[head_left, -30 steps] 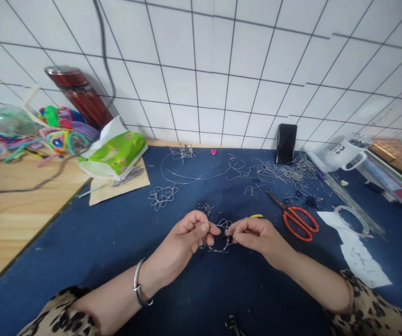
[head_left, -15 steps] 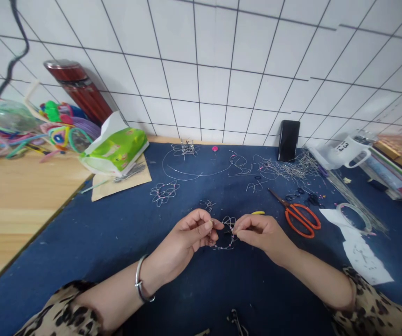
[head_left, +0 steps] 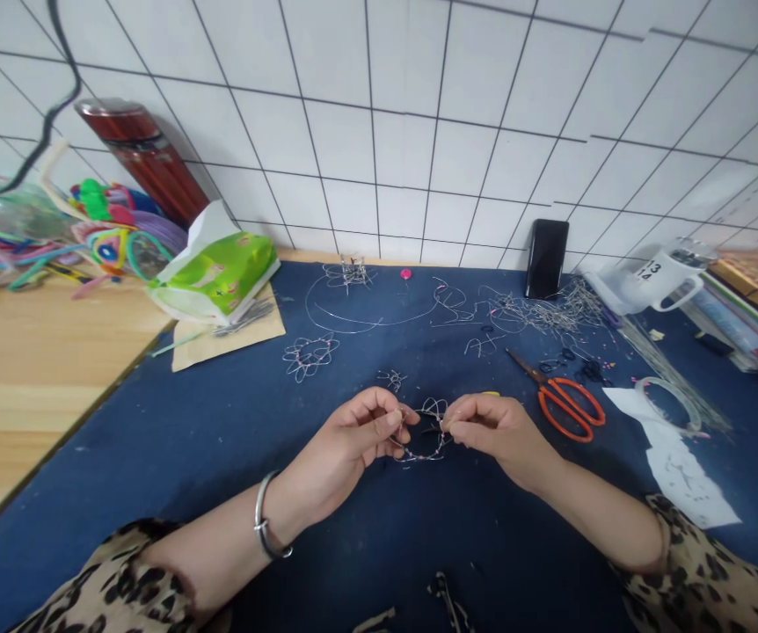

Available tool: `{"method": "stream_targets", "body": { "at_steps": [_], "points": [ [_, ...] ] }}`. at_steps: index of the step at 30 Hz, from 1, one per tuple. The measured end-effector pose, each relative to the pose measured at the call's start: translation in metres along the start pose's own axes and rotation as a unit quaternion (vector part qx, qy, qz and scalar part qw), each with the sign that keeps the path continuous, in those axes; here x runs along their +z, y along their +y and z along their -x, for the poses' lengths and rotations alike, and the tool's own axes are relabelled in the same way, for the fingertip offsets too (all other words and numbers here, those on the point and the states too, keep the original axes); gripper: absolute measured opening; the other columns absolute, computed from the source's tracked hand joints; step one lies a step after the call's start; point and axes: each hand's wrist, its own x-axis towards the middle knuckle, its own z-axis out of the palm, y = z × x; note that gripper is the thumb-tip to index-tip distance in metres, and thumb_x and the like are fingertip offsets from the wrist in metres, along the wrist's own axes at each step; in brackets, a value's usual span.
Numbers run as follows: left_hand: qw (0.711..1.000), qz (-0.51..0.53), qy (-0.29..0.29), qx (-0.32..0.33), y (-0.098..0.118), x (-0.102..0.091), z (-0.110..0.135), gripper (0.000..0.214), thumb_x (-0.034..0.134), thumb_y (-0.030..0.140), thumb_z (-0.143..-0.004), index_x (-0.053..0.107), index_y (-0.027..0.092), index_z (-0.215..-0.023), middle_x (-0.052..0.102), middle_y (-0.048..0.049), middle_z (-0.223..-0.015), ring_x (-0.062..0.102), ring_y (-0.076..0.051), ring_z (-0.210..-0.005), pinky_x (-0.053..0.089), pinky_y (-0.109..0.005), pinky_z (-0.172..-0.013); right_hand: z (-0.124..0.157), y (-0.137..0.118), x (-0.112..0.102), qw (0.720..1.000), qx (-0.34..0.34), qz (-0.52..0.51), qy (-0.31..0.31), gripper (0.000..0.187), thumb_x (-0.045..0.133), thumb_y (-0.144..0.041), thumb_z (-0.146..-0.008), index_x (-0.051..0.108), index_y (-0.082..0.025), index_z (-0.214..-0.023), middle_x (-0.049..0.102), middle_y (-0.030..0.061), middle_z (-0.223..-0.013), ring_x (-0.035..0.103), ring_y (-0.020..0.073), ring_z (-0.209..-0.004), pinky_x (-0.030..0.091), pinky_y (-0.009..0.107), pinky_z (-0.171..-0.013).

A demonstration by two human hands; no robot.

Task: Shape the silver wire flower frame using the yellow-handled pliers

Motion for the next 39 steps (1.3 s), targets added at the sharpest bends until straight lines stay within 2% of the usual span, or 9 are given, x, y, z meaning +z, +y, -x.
{"method": "stream_targets", "body": {
  "at_steps": [10, 39],
  "points": [
    [1.000, 0.004, 0.003, -0.002, -0.0002, -0.0007, -0.0010, 0.005, 0.058, 0.020, -0.084, 0.056, 0.015, -0.083, 0.061, -0.0062, -0.094, 0.054, -0.011, -0.074, 0.044, -0.023, -0.065, -0.0002, 0.0006, 0.0000, 1.000, 0.000, 0.003, 0.001, 0.014, 0.062, -0.032, -0.075, 0.061, -0.018, -0.073, 0.061, 0.0024, -0.081, 0.053, 0.0124, -0.074, 0.042, 0.028, -0.068],
    [1.000, -0.014, -0.008, -0.021, 0.0012, 0.0014, 0.0004, 0.005, 0.058, 0.020, -0.083, 0.055, 0.015, -0.083, 0.063, -0.0063, -0.088, 0.055, -0.012, -0.070, 0.043, -0.024, -0.065, 0.0003, -0.0014, -0.0021, 1.000, 0.023, 0.004, -0.001, 0.012, 0.063, -0.029, -0.074, 0.061, -0.017, -0.072, 0.059, 0.0012, -0.077, 0.050, 0.0098, -0.066, 0.041, 0.026, -0.063]
  ]
}}
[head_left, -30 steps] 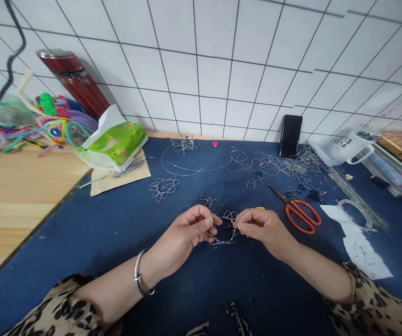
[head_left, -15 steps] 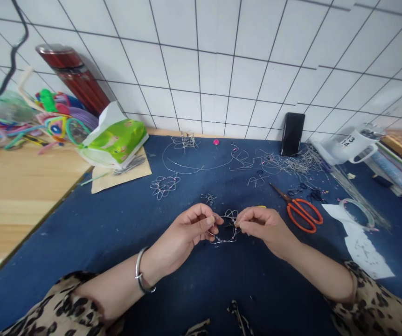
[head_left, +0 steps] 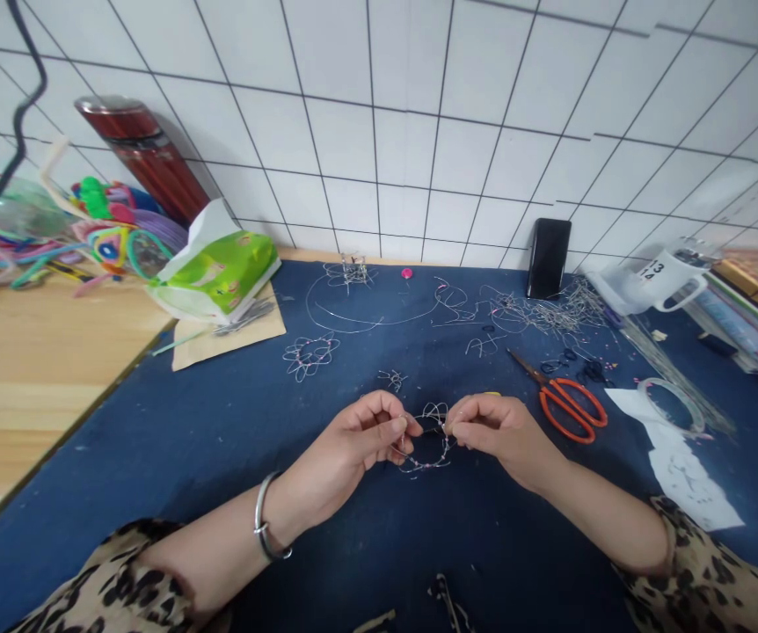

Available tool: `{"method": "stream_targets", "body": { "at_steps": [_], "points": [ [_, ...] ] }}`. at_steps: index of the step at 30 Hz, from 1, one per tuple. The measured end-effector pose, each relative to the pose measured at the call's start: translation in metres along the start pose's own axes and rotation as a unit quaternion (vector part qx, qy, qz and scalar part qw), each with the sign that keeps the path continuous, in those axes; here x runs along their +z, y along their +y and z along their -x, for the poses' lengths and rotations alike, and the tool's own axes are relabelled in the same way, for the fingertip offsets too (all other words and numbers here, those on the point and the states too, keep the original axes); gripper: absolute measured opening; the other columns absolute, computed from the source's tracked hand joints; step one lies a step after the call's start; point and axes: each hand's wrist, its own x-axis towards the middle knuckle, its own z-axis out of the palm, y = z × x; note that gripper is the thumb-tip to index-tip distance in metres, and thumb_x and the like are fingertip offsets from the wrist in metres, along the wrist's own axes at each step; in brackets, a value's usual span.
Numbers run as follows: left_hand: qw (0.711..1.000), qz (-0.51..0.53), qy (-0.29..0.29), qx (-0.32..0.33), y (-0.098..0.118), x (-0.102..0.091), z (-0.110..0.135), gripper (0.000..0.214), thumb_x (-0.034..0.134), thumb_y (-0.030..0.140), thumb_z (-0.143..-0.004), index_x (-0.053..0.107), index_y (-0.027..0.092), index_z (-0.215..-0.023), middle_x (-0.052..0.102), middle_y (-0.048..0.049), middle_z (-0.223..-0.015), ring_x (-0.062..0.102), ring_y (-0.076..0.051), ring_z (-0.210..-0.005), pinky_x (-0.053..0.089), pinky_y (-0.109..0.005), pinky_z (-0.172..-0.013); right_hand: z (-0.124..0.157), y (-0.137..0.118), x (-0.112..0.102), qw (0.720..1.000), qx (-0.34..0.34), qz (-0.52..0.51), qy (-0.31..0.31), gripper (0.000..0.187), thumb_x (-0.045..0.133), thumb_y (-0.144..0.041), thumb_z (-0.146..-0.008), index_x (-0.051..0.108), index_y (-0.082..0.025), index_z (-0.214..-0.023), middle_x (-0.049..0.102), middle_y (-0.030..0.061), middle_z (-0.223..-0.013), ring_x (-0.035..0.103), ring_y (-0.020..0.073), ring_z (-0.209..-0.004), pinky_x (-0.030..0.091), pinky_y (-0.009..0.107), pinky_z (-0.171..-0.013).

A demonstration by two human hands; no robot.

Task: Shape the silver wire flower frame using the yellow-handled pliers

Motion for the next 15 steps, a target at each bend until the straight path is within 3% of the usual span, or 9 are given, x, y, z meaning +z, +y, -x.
{"method": "stream_targets", "body": {
  "at_steps": [8, 15],
  "points": [
    [0.999, -0.039, -0.008, 0.006, -0.0003, 0.0007, 0.0011, 0.006, 0.057, 0.015, -0.082, 0.054, 0.015, -0.087, 0.062, -0.0063, -0.087, 0.055, -0.013, -0.071, 0.042, -0.025, -0.064, 0.0005, -0.0013, -0.0032, 0.999, -0.012, 0.027, -0.021, 0.012, 0.062, -0.029, -0.075, 0.062, -0.017, -0.074, 0.060, 0.0021, -0.080, 0.052, 0.0109, -0.070, 0.042, 0.026, -0.064],
    [0.996, -0.070, -0.040, 0.033, -0.0027, -0.0001, 0.0006, 0.019, 0.053, 0.010, -0.081, 0.054, 0.018, -0.098, 0.062, -0.0054, -0.089, 0.055, -0.013, -0.072, 0.041, -0.024, -0.062, 0.0006, -0.0034, -0.0030, 0.996, -0.019, 0.034, -0.076, 0.011, 0.061, -0.028, -0.076, 0.060, -0.018, -0.073, 0.061, 0.0024, -0.082, 0.055, 0.0129, -0.074, 0.045, 0.028, -0.068]
  ]
}}
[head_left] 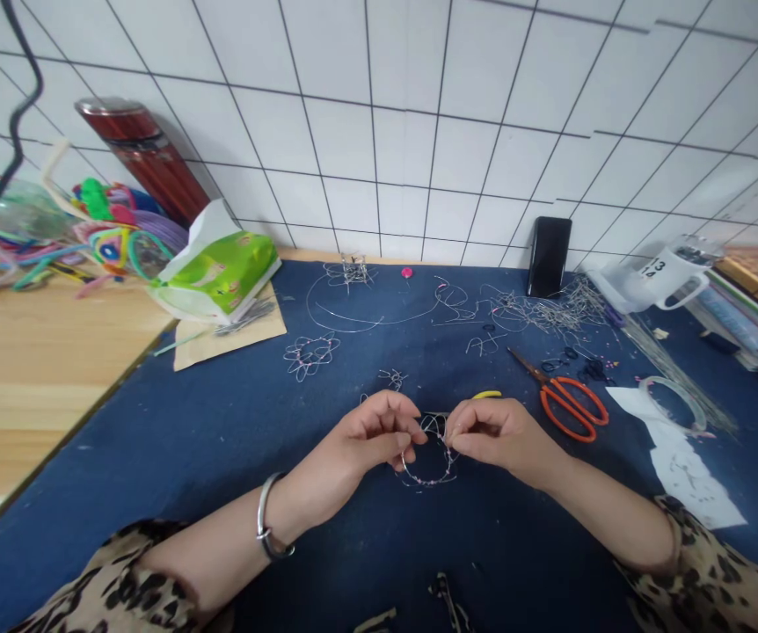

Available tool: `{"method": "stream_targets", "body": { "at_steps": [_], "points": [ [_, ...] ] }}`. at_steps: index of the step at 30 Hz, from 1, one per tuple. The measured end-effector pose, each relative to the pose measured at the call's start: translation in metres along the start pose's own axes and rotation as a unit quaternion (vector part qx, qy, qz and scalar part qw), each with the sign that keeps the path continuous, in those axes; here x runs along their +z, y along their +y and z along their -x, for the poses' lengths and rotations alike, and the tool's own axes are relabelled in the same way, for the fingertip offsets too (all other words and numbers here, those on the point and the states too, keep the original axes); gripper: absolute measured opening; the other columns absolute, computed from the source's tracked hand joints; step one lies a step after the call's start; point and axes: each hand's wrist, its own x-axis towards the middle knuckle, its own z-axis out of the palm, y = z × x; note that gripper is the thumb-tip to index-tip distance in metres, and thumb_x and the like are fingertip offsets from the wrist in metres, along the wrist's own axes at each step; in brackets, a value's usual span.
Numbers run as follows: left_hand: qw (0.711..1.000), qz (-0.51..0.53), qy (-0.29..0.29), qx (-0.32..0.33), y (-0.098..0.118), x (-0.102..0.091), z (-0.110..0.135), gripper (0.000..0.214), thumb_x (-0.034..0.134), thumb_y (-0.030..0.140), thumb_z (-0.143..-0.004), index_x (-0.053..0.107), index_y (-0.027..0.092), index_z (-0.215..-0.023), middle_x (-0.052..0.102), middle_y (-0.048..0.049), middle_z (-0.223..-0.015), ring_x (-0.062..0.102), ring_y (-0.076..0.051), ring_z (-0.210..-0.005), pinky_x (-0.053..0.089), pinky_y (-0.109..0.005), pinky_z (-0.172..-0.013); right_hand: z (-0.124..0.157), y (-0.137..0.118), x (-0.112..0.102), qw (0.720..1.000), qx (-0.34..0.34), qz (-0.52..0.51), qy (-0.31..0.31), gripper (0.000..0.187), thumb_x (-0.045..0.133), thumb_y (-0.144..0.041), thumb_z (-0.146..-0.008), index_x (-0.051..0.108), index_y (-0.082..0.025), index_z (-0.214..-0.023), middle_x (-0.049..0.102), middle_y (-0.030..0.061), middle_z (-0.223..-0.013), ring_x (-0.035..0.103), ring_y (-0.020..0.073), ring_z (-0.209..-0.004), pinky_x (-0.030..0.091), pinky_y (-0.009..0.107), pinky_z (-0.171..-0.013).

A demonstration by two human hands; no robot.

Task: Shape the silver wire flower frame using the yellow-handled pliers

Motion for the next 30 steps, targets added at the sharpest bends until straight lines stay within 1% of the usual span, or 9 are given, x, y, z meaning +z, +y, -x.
{"method": "stream_targets", "body": {
  "at_steps": [3, 7, 10, 13, 16, 20, 26, 30],
  "points": [
    [1.000, -0.025, -0.017, -0.001, -0.0008, -0.0005, 0.0001, 0.025, 0.053, 0.009, -0.081, 0.055, 0.019, -0.103, 0.060, -0.0045, -0.089, 0.054, -0.012, -0.070, 0.042, -0.024, -0.063, -0.0004, 0.0000, 0.0022, 1.000, 0.006, 0.005, -0.015, 0.010, 0.061, -0.027, -0.076, 0.060, -0.017, -0.074, 0.061, 0.0026, -0.082, 0.055, 0.0128, -0.074, 0.045, 0.028, -0.068],
    [0.996, -0.077, -0.051, -0.010, 0.0012, 0.0009, 0.0012, 0.023, 0.051, 0.011, -0.082, 0.061, 0.018, -0.101, 0.060, -0.0051, -0.089, 0.052, -0.012, -0.070, 0.043, -0.025, -0.066, -0.0011, 0.0012, 0.0047, 1.000, 0.003, 0.007, -0.025, 0.009, 0.061, -0.026, -0.076, 0.060, -0.017, -0.074, 0.060, 0.0025, -0.081, 0.055, 0.0133, -0.075, 0.045, 0.028, -0.069],
    [0.992, -0.112, -0.064, -0.012, 0.0035, 0.0012, 0.0023, 0.024, 0.050, 0.011, -0.082, 0.063, 0.018, -0.101, 0.060, -0.0055, -0.091, 0.052, -0.013, -0.071, 0.043, -0.026, -0.068, -0.0010, 0.0022, 0.0047, 1.000, -0.001, 0.013, -0.028, 0.009, 0.061, -0.026, -0.076, 0.060, -0.017, -0.074, 0.059, 0.0023, -0.081, 0.055, 0.0129, -0.074, 0.044, 0.027, -0.068],
    [0.990, -0.118, -0.078, -0.014, 0.0051, -0.0008, 0.0029, 0.027, 0.049, 0.010, -0.082, 0.061, 0.018, -0.105, 0.060, -0.0062, -0.092, 0.054, -0.014, -0.072, 0.043, -0.027, -0.069, -0.0004, 0.0029, 0.0037, 0.999, -0.003, 0.019, -0.031, 0.008, 0.061, -0.026, -0.077, 0.060, -0.017, -0.075, 0.059, 0.0023, -0.081, 0.054, 0.0127, -0.075, 0.044, 0.028, -0.069],
    [0.991, -0.100, -0.093, -0.010, 0.0059, -0.0035, 0.0030, 0.028, 0.045, 0.013, -0.085, 0.058, 0.017, -0.109, 0.061, -0.0086, -0.095, 0.056, -0.016, -0.074, 0.044, -0.030, -0.070, -0.0001, 0.0036, 0.0028, 0.999, -0.005, 0.021, -0.030, 0.009, 0.060, -0.026, -0.077, 0.060, -0.017, -0.076, 0.059, 0.0025, -0.082, 0.055, 0.0128, -0.075, 0.044, 0.028, -0.070],
    [0.990, -0.111, -0.089, -0.002, 0.0069, -0.0041, 0.0025, 0.027, 0.041, 0.018, -0.088, 0.058, 0.016, -0.110, 0.062, -0.0093, -0.095, 0.056, -0.017, -0.076, 0.045, -0.031, -0.071, -0.0005, 0.0044, 0.0031, 0.999, -0.007, 0.024, -0.032, 0.009, 0.060, -0.026, -0.078, 0.060, -0.017, -0.076, 0.059, 0.0026, -0.082, 0.055, 0.0131, -0.076, 0.045, 0.028, -0.071],
    [0.973, -0.211, -0.088, 0.017, 0.0079, 0.0007, 0.0029, 0.026, 0.044, 0.010, -0.085, 0.058, 0.016, -0.106, 0.059, -0.0053, -0.096, 0.054, -0.013, -0.076, 0.045, -0.028, -0.072, -0.0010, 0.0043, 0.0052, 0.999, -0.015, 0.025, -0.034, 0.008, 0.060, -0.024, -0.077, 0.060, -0.016, -0.075, 0.059, 0.0028, -0.083, 0.055, 0.0127, -0.075, 0.044, 0.027, -0.069],
    [0.952, -0.294, -0.080, 0.041, 0.0078, 0.0031, 0.0036, 0.023, 0.045, 0.006, -0.081, 0.057, 0.016, -0.098, 0.058, -0.0030, -0.090, 0.052, -0.013, -0.076, 0.043, -0.028, -0.070, -0.0015, 0.0051, 0.0055, 0.998, -0.028, 0.034, -0.034, 0.006, 0.060, -0.022, -0.077, 0.060, -0.016, -0.076, 0.059, 0.0026, -0.082, 0.054, 0.0121, -0.075, 0.044, 0.027, -0.068]
  ]
}}
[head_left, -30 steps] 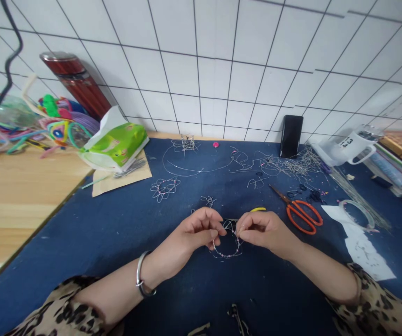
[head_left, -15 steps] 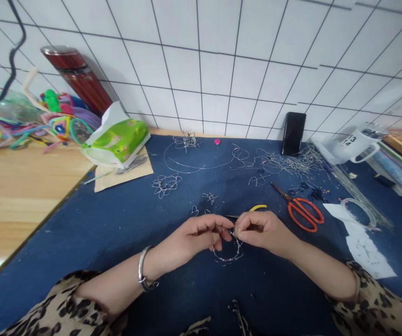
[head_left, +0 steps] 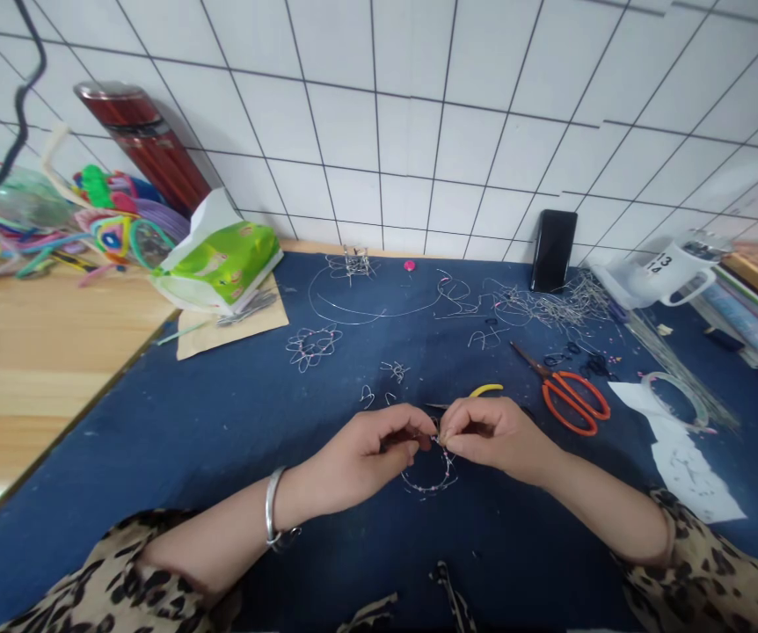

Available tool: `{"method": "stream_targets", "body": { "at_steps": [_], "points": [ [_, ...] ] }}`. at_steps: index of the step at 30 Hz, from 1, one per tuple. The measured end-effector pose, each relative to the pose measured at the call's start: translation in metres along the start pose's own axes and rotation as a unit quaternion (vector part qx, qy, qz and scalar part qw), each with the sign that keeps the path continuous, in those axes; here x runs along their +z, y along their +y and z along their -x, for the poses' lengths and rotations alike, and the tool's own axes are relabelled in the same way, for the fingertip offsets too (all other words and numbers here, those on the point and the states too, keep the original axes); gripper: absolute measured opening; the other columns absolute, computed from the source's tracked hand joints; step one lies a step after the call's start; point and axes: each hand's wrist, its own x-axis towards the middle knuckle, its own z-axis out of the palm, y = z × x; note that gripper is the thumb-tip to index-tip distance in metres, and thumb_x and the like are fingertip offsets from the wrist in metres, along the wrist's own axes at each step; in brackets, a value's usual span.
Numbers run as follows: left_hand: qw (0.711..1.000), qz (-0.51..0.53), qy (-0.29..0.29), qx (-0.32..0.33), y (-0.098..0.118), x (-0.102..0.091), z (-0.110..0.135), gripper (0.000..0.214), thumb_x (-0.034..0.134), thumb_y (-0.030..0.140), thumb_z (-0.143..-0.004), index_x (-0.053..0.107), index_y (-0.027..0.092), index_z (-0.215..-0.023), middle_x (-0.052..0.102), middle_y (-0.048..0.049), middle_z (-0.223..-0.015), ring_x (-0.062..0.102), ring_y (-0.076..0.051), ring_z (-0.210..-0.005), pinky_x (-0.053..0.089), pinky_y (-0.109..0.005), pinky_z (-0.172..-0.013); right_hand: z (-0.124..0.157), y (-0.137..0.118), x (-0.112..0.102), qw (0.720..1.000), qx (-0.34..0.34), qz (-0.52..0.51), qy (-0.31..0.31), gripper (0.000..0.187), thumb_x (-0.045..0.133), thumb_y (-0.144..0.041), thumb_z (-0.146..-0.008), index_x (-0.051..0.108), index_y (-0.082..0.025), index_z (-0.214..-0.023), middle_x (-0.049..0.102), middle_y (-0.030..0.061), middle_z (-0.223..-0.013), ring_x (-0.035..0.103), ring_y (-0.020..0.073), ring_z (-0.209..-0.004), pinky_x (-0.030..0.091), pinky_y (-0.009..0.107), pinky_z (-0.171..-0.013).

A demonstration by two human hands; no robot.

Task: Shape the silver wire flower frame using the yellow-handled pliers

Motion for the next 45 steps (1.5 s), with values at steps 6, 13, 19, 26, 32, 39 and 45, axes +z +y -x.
{"method": "stream_targets", "body": {
  "at_steps": [6, 13, 19, 26, 32, 39, 45],
  "points": [
    [0.995, -0.090, 0.044, 0.011, -0.0046, 0.0009, -0.0013, 0.016, 0.048, 0.005, -0.077, 0.054, 0.017, -0.086, 0.051, 0.0014, -0.076, 0.046, -0.011, -0.066, 0.040, -0.024, -0.061, -0.0006, 0.0011, 0.0004, 1.000, -0.020, 0.016, -0.007, 0.002, 0.059, -0.017, -0.076, 0.060, -0.015, -0.076, 0.059, 0.0026, -0.082, 0.055, 0.0124, -0.076, 0.044, 0.027, -0.070],
    [0.994, -0.099, 0.040, -0.005, -0.0089, 0.0018, -0.0004, 0.009, 0.053, 0.011, -0.076, 0.051, 0.017, -0.082, 0.049, 0.0029, -0.071, 0.045, -0.010, -0.062, 0.038, -0.021, -0.056, -0.0006, -0.0024, 0.0006, 0.999, -0.033, 0.027, -0.002, 0.003, 0.059, -0.013, -0.075, 0.059, -0.015, -0.074, 0.059, 0.0023, -0.082, 0.055, 0.0112, -0.076, 0.044, 0.026, -0.070],
    [0.996, -0.081, 0.012, -0.038, -0.0080, 0.0015, -0.0009, 0.004, 0.054, 0.018, -0.079, 0.050, 0.018, -0.081, 0.048, 0.0049, -0.063, 0.045, -0.009, -0.055, 0.037, -0.021, -0.051, -0.0005, -0.0005, -0.0001, 0.999, -0.026, 0.030, 0.005, 0.002, 0.058, -0.015, -0.076, 0.059, -0.016, -0.075, 0.059, 0.0024, -0.083, 0.055, 0.0114, -0.075, 0.044, 0.026, -0.068],
    [0.997, -0.067, 0.023, -0.037, -0.0060, 0.0019, 0.0008, 0.009, 0.053, 0.019, -0.081, 0.052, 0.018, -0.089, 0.052, 0.0036, -0.066, 0.049, -0.009, -0.057, 0.039, -0.022, -0.053, -0.0003, 0.0005, -0.0025, 0.999, -0.015, 0.033, 0.016, 0.002, 0.057, -0.015, -0.076, 0.059, -0.016, -0.075, 0.058, 0.0022, -0.084, 0.054, 0.0117, -0.075, 0.044, 0.027, -0.069],
    [0.996, -0.085, 0.040, -0.007, -0.0045, -0.0012, -0.0002, 0.009, 0.053, 0.014, -0.079, 0.057, 0.017, -0.087, 0.056, 0.0008, -0.076, 0.050, -0.011, -0.066, 0.041, -0.024, -0.060, -0.0008, 0.0000, -0.0032, 0.999, -0.021, 0.042, 0.010, 0.002, 0.058, -0.017, -0.077, 0.060, -0.016, -0.077, 0.058, 0.0024, -0.084, 0.055, 0.0120, -0.077, 0.044, 0.028, -0.072],
    [0.998, -0.027, 0.047, -0.018, -0.0007, -0.0033, -0.0003, 0.008, 0.051, 0.012, -0.080, 0.054, 0.016, -0.086, 0.052, 0.0018, -0.072, 0.045, -0.010, -0.063, 0.038, -0.023, -0.057, -0.0019, -0.0034, -0.0030, 0.991, -0.059, 0.114, 0.024, 0.004, 0.057, -0.017, -0.078, 0.061, -0.017, -0.079, 0.059, 0.0030, -0.084, 0.056, 0.0118, -0.076, 0.045, 0.027, -0.072],
    [0.999, -0.001, 0.050, -0.012, -0.0010, -0.0035, -0.0013, 0.007, 0.052, 0.012, -0.081, 0.052, 0.016, -0.086, 0.049, 0.0027, -0.070, 0.044, -0.010, -0.061, 0.037, -0.023, -0.056, -0.0014, -0.0008, -0.0021, 0.954, -0.153, 0.254, 0.042, 0.007, 0.055, -0.021, -0.081, 0.061, -0.019, -0.083, 0.059, 0.0039, -0.082, 0.055, 0.0132, -0.079, 0.045, 0.029, -0.074]
  ]
}}
